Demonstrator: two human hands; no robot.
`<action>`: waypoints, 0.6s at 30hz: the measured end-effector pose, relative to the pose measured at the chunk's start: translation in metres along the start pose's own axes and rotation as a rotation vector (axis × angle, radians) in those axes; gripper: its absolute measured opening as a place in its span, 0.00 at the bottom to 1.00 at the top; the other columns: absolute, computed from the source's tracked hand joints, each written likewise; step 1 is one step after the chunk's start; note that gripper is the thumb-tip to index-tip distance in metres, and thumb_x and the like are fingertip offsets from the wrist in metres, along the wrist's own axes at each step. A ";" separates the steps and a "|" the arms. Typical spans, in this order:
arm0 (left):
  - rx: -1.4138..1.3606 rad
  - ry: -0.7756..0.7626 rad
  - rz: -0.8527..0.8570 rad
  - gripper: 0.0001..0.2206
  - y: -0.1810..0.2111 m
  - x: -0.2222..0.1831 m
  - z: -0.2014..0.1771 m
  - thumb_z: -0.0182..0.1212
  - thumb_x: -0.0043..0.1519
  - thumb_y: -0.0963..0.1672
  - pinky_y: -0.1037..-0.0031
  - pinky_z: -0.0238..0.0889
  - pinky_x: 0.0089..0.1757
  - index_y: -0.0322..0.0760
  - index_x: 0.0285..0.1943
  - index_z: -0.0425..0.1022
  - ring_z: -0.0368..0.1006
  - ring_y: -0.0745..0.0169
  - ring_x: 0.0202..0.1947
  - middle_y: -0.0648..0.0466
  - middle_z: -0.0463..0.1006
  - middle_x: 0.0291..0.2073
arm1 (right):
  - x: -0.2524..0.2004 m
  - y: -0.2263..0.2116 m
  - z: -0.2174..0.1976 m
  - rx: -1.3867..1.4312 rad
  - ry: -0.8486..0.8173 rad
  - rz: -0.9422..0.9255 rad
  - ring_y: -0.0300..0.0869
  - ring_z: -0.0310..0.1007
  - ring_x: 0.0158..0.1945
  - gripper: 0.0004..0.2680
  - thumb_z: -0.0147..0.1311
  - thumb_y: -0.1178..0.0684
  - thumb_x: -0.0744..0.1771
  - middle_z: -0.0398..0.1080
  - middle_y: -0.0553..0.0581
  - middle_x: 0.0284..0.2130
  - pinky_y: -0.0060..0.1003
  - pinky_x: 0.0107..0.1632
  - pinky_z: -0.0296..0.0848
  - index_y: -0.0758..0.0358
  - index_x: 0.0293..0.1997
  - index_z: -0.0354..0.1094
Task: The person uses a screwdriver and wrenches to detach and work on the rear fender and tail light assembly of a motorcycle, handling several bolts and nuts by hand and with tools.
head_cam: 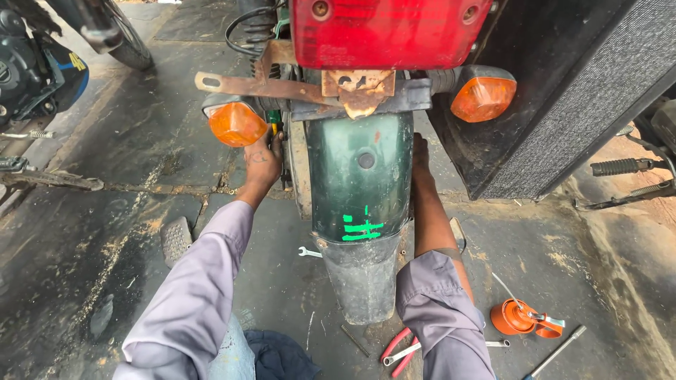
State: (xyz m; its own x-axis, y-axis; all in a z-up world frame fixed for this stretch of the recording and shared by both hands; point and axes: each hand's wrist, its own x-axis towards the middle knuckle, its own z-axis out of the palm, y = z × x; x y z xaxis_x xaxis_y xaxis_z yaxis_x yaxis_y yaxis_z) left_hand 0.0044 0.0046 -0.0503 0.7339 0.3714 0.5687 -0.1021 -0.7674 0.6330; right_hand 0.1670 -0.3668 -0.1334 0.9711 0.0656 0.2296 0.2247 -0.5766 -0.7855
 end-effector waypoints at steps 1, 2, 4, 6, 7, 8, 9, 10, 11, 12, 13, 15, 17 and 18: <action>-0.003 -0.002 -0.003 0.18 -0.003 0.000 0.001 0.58 0.68 0.48 0.49 0.60 0.53 0.34 0.62 0.75 0.69 0.28 0.53 0.33 0.77 0.50 | 0.007 0.007 0.004 -0.032 -0.023 0.037 0.61 0.69 0.57 0.19 0.42 0.40 0.70 0.69 0.72 0.51 0.51 0.57 0.67 0.64 0.59 0.67; -0.006 -0.004 -0.007 0.18 -0.005 -0.001 0.002 0.58 0.68 0.48 0.49 0.60 0.53 0.34 0.62 0.75 0.69 0.28 0.53 0.33 0.77 0.51 | 0.012 0.013 0.009 -0.029 -0.014 0.019 0.61 0.70 0.56 0.18 0.42 0.41 0.70 0.70 0.71 0.50 0.51 0.56 0.68 0.63 0.59 0.67; -0.009 -0.006 -0.001 0.18 -0.007 0.000 0.004 0.58 0.68 0.48 0.50 0.61 0.53 0.33 0.62 0.75 0.69 0.28 0.53 0.33 0.77 0.51 | 0.020 0.018 0.012 0.009 0.025 -0.023 0.59 0.70 0.55 0.17 0.42 0.42 0.70 0.70 0.69 0.49 0.50 0.55 0.69 0.63 0.58 0.67; -0.008 -0.006 0.009 0.19 -0.009 0.002 0.005 0.58 0.69 0.48 0.50 0.61 0.53 0.32 0.63 0.75 0.70 0.29 0.53 0.32 0.77 0.51 | 0.021 0.017 0.009 -0.047 0.022 -0.053 0.57 0.71 0.53 0.15 0.42 0.43 0.70 0.71 0.67 0.48 0.49 0.54 0.70 0.62 0.57 0.67; -0.003 0.000 0.017 0.19 -0.009 0.001 0.006 0.59 0.68 0.48 0.50 0.61 0.53 0.32 0.62 0.75 0.69 0.29 0.52 0.33 0.77 0.51 | 0.020 0.016 0.007 -0.157 -0.010 -0.070 0.58 0.70 0.55 0.15 0.44 0.44 0.70 0.71 0.67 0.49 0.49 0.56 0.70 0.61 0.58 0.67; 0.002 0.006 0.025 0.19 -0.009 0.000 0.006 0.59 0.68 0.48 0.50 0.61 0.53 0.31 0.62 0.75 0.69 0.28 0.52 0.33 0.77 0.50 | 0.013 0.012 0.005 -0.182 0.002 -0.134 0.59 0.68 0.56 0.16 0.43 0.44 0.70 0.69 0.67 0.51 0.50 0.57 0.68 0.60 0.60 0.66; 0.004 0.012 0.035 0.19 -0.007 0.001 0.006 0.59 0.68 0.48 0.50 0.60 0.53 0.31 0.62 0.75 0.69 0.28 0.52 0.33 0.78 0.50 | 0.003 0.008 0.002 -0.209 0.018 -0.198 0.59 0.67 0.57 0.16 0.43 0.44 0.69 0.67 0.67 0.52 0.51 0.59 0.67 0.59 0.61 0.65; -0.005 0.008 0.038 0.18 -0.005 0.002 0.004 0.59 0.68 0.48 0.50 0.61 0.52 0.31 0.62 0.75 0.70 0.28 0.51 0.33 0.78 0.49 | -0.008 0.005 0.000 -0.236 0.033 -0.262 0.60 0.65 0.58 0.17 0.42 0.44 0.69 0.66 0.66 0.54 0.51 0.61 0.65 0.59 0.63 0.63; -0.016 0.000 0.039 0.18 -0.002 0.002 0.001 0.59 0.68 0.48 0.50 0.62 0.51 0.32 0.61 0.75 0.71 0.28 0.50 0.34 0.79 0.47 | -0.021 0.006 -0.002 -0.265 0.048 -0.321 0.61 0.63 0.60 0.17 0.42 0.45 0.69 0.64 0.66 0.55 0.52 0.62 0.63 0.58 0.65 0.62; -0.026 -0.008 0.039 0.17 0.002 0.000 -0.002 0.59 0.68 0.48 0.50 0.62 0.50 0.32 0.61 0.75 0.71 0.27 0.49 0.34 0.79 0.46 | -0.031 0.010 -0.004 -0.295 0.062 -0.381 0.62 0.62 0.61 0.18 0.41 0.45 0.69 0.63 0.66 0.57 0.52 0.64 0.62 0.57 0.67 0.61; -0.034 -0.015 0.038 0.16 0.008 0.000 -0.005 0.59 0.68 0.47 0.50 0.63 0.49 0.32 0.59 0.75 0.72 0.27 0.47 0.34 0.79 0.45 | -0.034 0.014 -0.005 -0.323 0.077 -0.441 0.62 0.60 0.62 0.19 0.41 0.45 0.69 0.61 0.66 0.58 0.53 0.65 0.60 0.56 0.68 0.60; -0.048 -0.024 0.035 0.14 0.018 -0.002 -0.012 0.59 0.68 0.46 0.49 0.64 0.46 0.33 0.57 0.76 0.73 0.27 0.45 0.34 0.80 0.42 | -0.011 0.011 0.004 -0.321 0.082 -0.190 0.61 0.61 0.63 0.16 0.40 0.44 0.71 0.63 0.68 0.57 0.51 0.66 0.61 0.58 0.63 0.63; -0.071 -0.033 0.018 0.11 0.028 -0.002 -0.016 0.58 0.69 0.46 0.50 0.65 0.44 0.34 0.54 0.75 0.74 0.28 0.43 0.35 0.80 0.39 | 0.005 0.010 0.005 -0.243 0.060 0.044 0.60 0.63 0.64 0.16 0.40 0.42 0.72 0.65 0.70 0.57 0.49 0.65 0.62 0.61 0.59 0.64; -0.082 -0.037 0.009 0.11 0.031 -0.002 -0.018 0.58 0.69 0.46 0.51 0.66 0.43 0.34 0.52 0.75 0.75 0.29 0.42 0.36 0.80 0.38 | 0.012 0.009 0.004 -0.167 0.037 0.154 0.59 0.63 0.65 0.17 0.40 0.41 0.72 0.66 0.70 0.58 0.48 0.65 0.62 0.62 0.58 0.65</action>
State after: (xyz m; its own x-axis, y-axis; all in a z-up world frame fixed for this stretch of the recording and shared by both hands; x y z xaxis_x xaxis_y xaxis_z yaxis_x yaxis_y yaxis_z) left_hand -0.0127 -0.0103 -0.0228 0.7571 0.3442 0.5553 -0.1617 -0.7248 0.6698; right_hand 0.1810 -0.3682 -0.1403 0.9886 -0.0616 0.1374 0.0544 -0.7047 -0.7074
